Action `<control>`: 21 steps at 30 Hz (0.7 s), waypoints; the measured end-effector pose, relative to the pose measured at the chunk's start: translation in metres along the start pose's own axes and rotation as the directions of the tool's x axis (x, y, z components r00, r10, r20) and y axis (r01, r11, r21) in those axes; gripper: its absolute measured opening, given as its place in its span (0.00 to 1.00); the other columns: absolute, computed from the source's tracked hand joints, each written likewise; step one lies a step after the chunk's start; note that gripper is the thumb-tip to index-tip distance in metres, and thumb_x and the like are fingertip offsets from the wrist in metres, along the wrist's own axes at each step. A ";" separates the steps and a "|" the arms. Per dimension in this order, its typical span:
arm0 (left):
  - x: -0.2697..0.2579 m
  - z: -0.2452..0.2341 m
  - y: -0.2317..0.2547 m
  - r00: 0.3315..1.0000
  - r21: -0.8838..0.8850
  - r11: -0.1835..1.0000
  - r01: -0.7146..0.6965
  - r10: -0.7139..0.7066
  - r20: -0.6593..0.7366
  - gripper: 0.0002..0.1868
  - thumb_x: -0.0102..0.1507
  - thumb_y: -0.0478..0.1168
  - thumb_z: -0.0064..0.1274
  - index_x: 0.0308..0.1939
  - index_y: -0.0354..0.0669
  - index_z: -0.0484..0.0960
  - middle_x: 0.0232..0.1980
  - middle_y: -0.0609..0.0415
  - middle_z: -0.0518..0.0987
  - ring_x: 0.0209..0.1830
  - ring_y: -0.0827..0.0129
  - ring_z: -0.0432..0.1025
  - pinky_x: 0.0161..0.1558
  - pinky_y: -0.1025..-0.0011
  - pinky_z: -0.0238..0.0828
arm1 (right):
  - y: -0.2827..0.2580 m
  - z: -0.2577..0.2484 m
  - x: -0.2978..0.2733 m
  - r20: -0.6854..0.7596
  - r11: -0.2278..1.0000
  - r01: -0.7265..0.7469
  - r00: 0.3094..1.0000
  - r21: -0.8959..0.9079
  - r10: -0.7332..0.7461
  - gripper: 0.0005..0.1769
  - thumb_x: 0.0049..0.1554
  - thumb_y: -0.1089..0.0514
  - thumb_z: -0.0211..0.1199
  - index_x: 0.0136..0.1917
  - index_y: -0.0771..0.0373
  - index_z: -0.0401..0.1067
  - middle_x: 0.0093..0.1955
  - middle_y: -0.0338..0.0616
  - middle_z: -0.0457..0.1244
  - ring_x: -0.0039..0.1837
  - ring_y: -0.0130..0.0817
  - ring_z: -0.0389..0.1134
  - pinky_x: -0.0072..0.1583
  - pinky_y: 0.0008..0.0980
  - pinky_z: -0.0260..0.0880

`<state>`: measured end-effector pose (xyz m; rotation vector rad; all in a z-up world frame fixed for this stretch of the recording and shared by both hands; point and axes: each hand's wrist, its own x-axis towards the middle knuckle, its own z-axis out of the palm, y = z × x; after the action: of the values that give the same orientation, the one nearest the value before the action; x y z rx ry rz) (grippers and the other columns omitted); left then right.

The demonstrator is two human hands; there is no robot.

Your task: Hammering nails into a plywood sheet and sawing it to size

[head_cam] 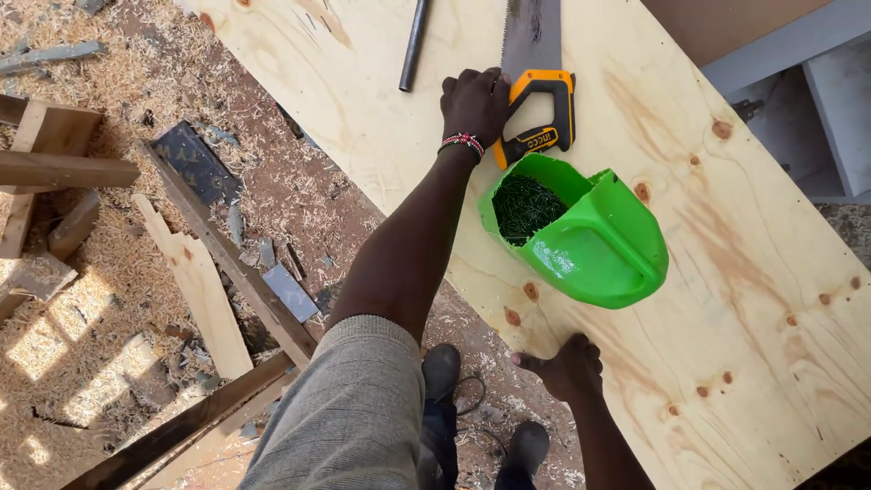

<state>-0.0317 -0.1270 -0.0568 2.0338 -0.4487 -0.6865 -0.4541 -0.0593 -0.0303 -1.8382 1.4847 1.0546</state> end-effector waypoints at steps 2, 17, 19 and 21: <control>0.002 -0.005 0.001 0.888 0.434 0.897 -0.087 0.268 -0.374 0.19 0.66 0.51 0.39 0.46 0.52 0.85 0.49 0.52 0.76 0.52 0.51 0.65 0.53 0.52 0.62 | 0.000 0.000 0.003 0.014 1.000 0.003 1.000 -0.012 -0.002 0.79 0.29 0.13 0.74 0.72 0.72 0.51 0.71 0.65 0.54 0.73 0.63 0.58 0.65 0.55 0.67; 0.054 -0.107 -0.062 0.963 0.307 0.937 0.164 -0.085 -0.254 0.15 0.70 0.46 0.33 0.52 0.40 0.54 0.43 0.39 0.84 0.39 0.38 0.79 0.39 0.44 0.73 | 0.002 0.005 0.013 0.033 0.993 -0.033 0.999 -0.112 0.037 0.83 0.26 0.09 0.70 0.73 0.73 0.51 0.69 0.66 0.57 0.71 0.61 0.63 0.64 0.52 0.70; 0.042 -0.125 -0.067 0.934 0.211 0.946 0.247 -0.175 -0.313 0.14 0.70 0.47 0.31 0.53 0.42 0.55 0.45 0.38 0.84 0.42 0.38 0.78 0.41 0.44 0.71 | 0.001 0.007 0.017 0.036 0.992 -0.020 0.999 -0.124 0.024 0.83 0.27 0.09 0.69 0.72 0.73 0.51 0.69 0.67 0.57 0.71 0.63 0.62 0.64 0.52 0.70; 0.032 -0.140 -0.075 0.898 0.105 0.940 0.324 -0.271 -0.346 0.15 0.70 0.49 0.30 0.53 0.44 0.56 0.48 0.38 0.84 0.45 0.37 0.78 0.44 0.45 0.69 | 0.003 0.007 0.016 0.040 0.990 -0.023 0.999 -0.136 0.028 0.82 0.27 0.08 0.68 0.72 0.73 0.51 0.68 0.67 0.56 0.71 0.64 0.62 0.65 0.53 0.69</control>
<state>0.0843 -0.0147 -0.0700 2.3447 0.0069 -0.4869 -0.4578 -0.0626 -0.0472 -1.8818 1.4475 1.2261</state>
